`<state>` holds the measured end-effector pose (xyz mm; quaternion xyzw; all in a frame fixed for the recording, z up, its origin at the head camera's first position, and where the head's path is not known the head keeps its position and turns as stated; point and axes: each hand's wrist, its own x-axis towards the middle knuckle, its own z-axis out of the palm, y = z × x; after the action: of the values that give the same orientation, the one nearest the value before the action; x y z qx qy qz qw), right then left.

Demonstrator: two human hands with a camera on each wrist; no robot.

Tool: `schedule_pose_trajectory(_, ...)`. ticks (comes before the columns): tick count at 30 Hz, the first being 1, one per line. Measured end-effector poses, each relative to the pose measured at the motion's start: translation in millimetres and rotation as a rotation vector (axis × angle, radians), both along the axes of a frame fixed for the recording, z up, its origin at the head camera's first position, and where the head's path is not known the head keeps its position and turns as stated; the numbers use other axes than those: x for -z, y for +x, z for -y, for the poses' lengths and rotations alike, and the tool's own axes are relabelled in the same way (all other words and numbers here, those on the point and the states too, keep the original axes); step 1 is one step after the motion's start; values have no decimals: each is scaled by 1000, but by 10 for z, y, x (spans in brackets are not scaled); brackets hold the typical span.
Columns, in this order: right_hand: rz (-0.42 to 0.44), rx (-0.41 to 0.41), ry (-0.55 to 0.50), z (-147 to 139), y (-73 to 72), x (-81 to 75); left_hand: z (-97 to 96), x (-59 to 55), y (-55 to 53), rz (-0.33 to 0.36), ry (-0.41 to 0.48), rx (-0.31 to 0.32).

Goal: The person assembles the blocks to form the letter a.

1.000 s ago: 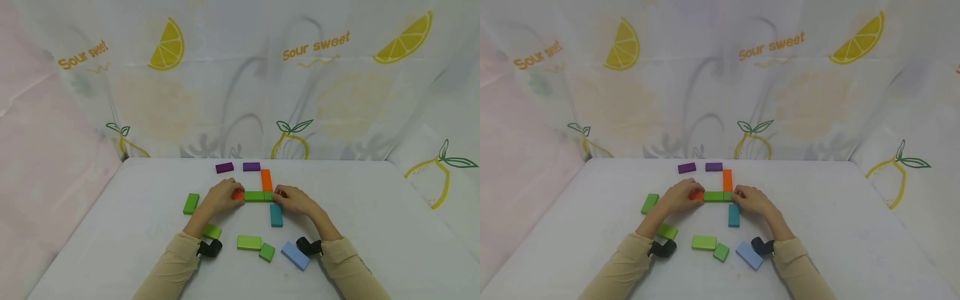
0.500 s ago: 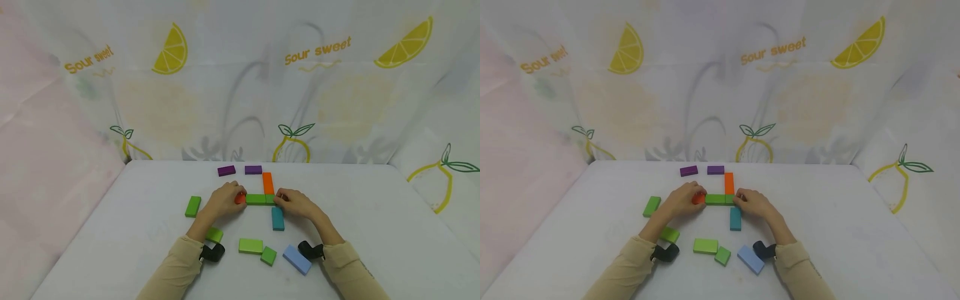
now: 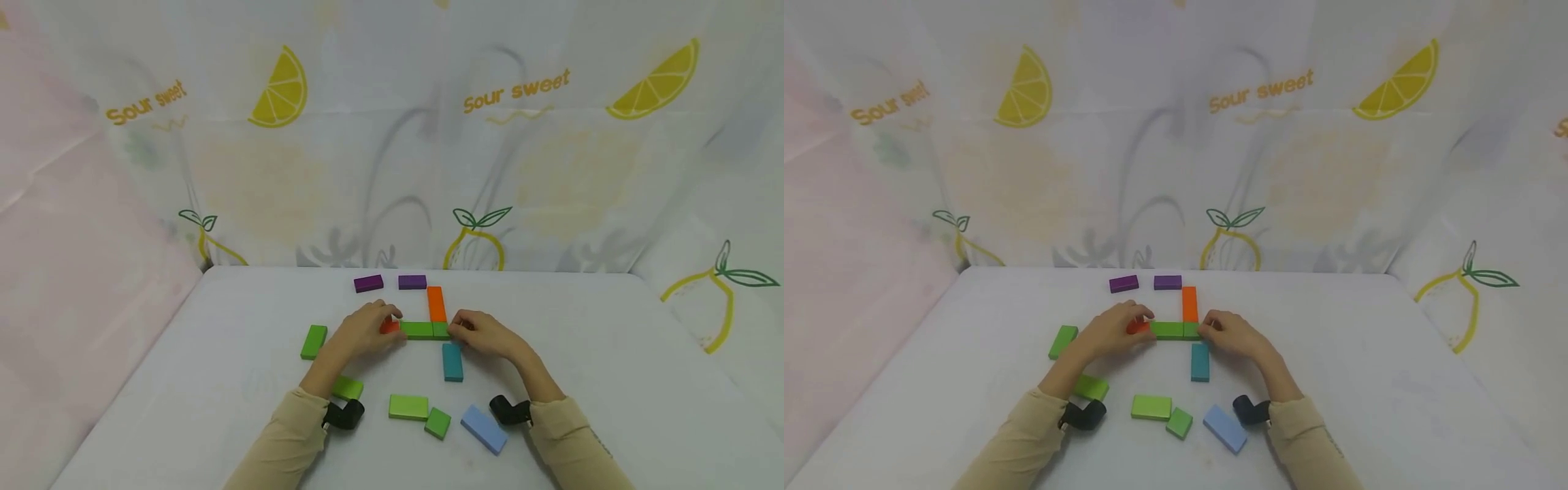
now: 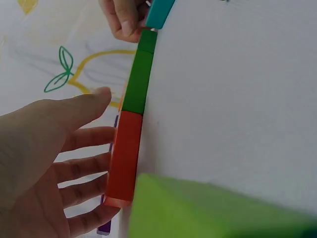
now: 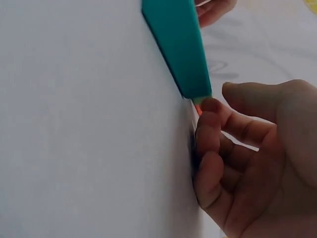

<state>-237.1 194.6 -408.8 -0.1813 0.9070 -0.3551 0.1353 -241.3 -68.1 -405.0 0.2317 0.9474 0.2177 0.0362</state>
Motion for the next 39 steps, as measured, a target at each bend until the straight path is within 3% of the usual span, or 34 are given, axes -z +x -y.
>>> schedule_pose_trajectory(5,59,29,-92,-50,-39,-7,54,-76,-61,-6,108,-45)
schedule_pose_trajectory(9,18,24,-113,-34,-65,-1,67,-130,-127,-29,136,-70)
schedule_pose_trajectory(17,-103,-20,-136,-10,-86,51,13,-206,-326,-84,134,-32)
schedule_pose_trajectory(27,-68,-50,-134,13,-80,133,-72,-173,-487,-125,161,28)
schedule_pose_trajectory(39,-77,-67,-88,-31,-101,107,-218,-82,-640,-81,110,-16)
